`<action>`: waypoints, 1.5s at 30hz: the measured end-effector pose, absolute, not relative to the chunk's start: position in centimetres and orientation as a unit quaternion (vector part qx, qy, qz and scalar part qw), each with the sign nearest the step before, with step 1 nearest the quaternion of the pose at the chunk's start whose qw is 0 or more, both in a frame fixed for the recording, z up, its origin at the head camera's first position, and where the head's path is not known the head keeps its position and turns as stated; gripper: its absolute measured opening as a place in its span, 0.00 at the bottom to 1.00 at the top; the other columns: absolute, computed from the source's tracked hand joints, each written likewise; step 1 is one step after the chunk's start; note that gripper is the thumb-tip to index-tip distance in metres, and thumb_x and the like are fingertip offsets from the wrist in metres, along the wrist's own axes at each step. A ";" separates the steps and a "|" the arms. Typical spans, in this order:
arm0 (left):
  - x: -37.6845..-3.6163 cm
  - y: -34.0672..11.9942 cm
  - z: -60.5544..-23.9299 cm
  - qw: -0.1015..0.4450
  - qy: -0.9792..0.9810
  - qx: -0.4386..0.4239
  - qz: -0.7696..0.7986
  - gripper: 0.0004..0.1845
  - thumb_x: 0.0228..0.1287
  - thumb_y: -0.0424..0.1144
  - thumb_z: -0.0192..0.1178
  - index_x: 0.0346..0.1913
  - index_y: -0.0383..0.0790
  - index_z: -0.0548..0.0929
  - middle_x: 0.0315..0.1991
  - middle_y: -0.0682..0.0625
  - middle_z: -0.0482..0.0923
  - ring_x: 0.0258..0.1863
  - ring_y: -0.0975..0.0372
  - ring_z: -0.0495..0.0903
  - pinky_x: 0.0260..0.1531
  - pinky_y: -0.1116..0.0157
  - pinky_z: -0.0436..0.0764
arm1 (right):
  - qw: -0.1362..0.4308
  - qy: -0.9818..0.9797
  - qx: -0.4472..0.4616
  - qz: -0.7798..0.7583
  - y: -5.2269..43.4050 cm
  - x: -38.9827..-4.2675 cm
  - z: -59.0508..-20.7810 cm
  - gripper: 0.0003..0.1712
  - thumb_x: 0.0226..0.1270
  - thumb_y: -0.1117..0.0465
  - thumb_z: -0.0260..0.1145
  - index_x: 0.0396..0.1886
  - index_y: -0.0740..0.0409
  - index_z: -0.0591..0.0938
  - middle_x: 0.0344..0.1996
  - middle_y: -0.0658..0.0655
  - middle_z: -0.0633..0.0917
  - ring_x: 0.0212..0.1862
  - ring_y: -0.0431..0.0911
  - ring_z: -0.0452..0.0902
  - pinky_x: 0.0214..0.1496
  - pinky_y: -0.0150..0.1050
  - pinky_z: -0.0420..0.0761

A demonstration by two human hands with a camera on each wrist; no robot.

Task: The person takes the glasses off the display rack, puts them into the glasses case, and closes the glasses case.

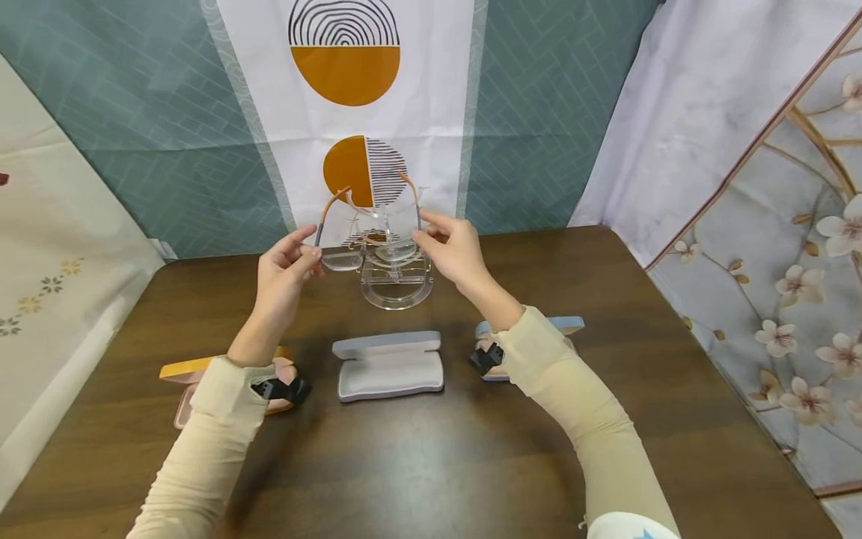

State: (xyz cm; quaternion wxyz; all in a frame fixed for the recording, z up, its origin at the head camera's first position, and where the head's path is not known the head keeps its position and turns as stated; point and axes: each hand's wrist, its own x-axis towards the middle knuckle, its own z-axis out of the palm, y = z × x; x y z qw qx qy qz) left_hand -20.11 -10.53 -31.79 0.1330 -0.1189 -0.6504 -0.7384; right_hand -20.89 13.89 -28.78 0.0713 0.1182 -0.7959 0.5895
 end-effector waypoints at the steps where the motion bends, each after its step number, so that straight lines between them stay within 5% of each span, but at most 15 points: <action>1: -20.0 -10.5 -31.8 0.132 -0.650 -0.123 -0.738 0.21 0.59 0.24 0.54 0.57 0.27 0.71 0.20 0.57 0.74 0.20 0.64 0.71 0.27 0.71 0.73 | 0.072 -0.796 0.117 0.590 13.9 -20.7 -28.9 0.23 0.63 0.65 0.60 0.59 0.62 0.73 0.40 0.68 0.81 0.29 0.39 0.77 0.36 0.33 0.78; 10: -18.7 -10.9 -32.0 0.115 -0.660 -0.138 -0.730 0.21 0.61 0.25 0.54 0.58 0.27 0.70 0.21 0.56 0.74 0.21 0.63 0.71 0.29 0.72 0.74 | 0.075 -0.790 0.126 0.595 14.3 -19.1 -29.2 0.24 0.63 0.65 0.60 0.59 0.63 0.72 0.40 0.68 0.81 0.33 0.47 0.78 0.36 0.34 0.79; 19: -17.5 -11.0 -31.9 0.118 -0.652 -0.157 -0.732 0.20 0.60 0.24 0.54 0.57 0.24 0.70 0.22 0.56 0.75 0.21 0.64 0.71 0.29 0.71 0.74 | 0.078 -0.787 0.137 0.597 14.5 -17.8 -29.1 0.23 0.63 0.66 0.61 0.59 0.63 0.72 0.36 0.62 0.82 0.31 0.40 0.77 0.35 0.34 0.78; 30: -16.5 -10.9 -32.1 0.111 -0.658 -0.155 -0.728 0.20 0.59 0.24 0.54 0.57 0.27 0.71 0.21 0.54 0.75 0.21 0.63 0.72 0.29 0.71 0.74 | 0.087 -0.790 0.151 0.588 14.9 -16.7 -29.2 0.23 0.62 0.68 0.60 0.58 0.66 0.73 0.34 0.65 0.82 0.30 0.41 0.78 0.35 0.33 0.78; 45: -14.9 -10.7 -32.5 0.094 -0.674 -0.141 -0.719 0.22 0.59 0.24 0.56 0.57 0.28 0.71 0.21 0.55 0.75 0.22 0.61 0.73 0.29 0.68 0.75 | 0.075 -0.789 0.143 0.592 15.5 -14.9 -29.9 0.24 0.61 0.67 0.61 0.58 0.66 0.72 0.30 0.51 0.83 0.30 0.41 0.76 0.33 0.30 0.77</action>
